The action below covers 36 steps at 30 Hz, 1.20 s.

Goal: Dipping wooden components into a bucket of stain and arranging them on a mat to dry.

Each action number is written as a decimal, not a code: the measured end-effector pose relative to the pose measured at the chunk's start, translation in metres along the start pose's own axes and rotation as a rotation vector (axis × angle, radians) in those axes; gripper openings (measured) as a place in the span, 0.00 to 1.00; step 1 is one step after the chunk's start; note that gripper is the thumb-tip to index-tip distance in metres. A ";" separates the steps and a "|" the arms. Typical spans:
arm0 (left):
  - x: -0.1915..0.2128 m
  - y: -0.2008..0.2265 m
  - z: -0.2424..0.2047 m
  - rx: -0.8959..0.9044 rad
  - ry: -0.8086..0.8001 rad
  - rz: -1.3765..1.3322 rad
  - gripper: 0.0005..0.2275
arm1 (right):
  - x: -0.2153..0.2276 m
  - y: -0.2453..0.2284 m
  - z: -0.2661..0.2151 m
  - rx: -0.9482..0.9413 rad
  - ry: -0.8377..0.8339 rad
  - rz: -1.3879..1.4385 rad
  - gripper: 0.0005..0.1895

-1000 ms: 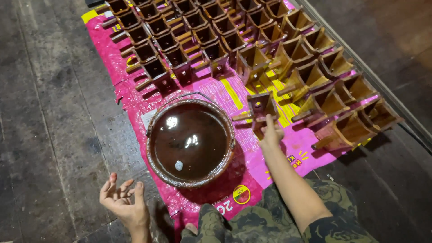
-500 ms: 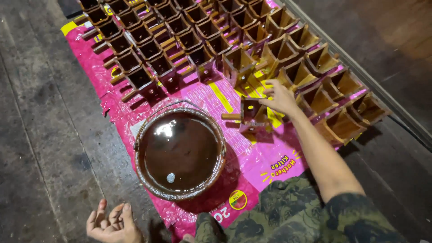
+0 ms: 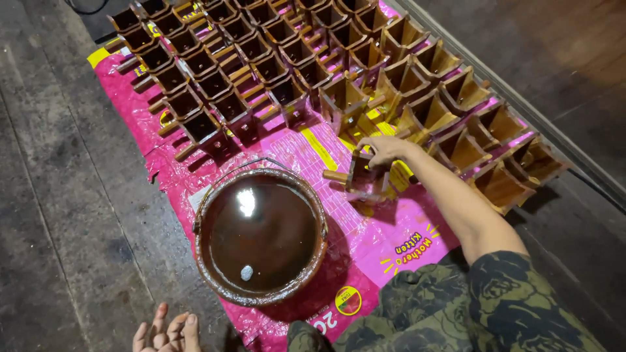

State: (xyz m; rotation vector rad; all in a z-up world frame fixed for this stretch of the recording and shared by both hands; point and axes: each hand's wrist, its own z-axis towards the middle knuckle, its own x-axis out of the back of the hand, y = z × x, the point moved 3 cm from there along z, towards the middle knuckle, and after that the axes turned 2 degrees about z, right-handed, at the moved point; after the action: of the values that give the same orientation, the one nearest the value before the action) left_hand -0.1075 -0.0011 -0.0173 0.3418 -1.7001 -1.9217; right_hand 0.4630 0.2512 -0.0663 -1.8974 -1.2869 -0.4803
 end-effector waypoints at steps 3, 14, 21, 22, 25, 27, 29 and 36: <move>0.001 -0.006 0.004 0.048 0.010 -0.013 0.30 | -0.008 -0.019 -0.046 0.005 0.026 0.350 0.32; 0.009 -0.001 0.001 0.077 -0.002 0.048 0.30 | -0.067 -0.028 -0.077 -0.270 0.914 1.300 0.30; 0.010 -0.008 -0.001 0.038 0.024 -0.003 0.29 | -0.066 -0.012 -0.019 -0.529 1.323 1.395 0.30; 0.010 -0.010 0.000 0.039 0.027 -0.003 0.29 | -0.062 -0.018 -0.015 -0.527 1.322 1.393 0.30; 0.009 -0.014 -0.001 0.013 0.022 -0.016 0.30 | -0.062 -0.031 -0.008 -0.675 1.387 1.342 0.30; 0.006 -0.013 -0.003 0.029 0.052 -0.075 0.31 | -0.066 -0.038 0.000 -0.832 1.349 1.362 0.31; 0.002 -0.013 -0.003 0.019 0.057 -0.072 0.30 | -0.065 -0.047 0.001 -0.842 1.362 1.382 0.29; 0.003 -0.016 -0.003 -0.020 0.039 -0.068 0.31 | -0.075 -0.040 0.016 -0.741 1.541 1.517 0.28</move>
State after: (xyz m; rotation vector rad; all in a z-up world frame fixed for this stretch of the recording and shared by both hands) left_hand -0.1115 -0.0045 -0.0328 0.4314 -1.6630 -1.9666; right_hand 0.3939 0.2251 -0.1117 -1.5791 1.3746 -1.1582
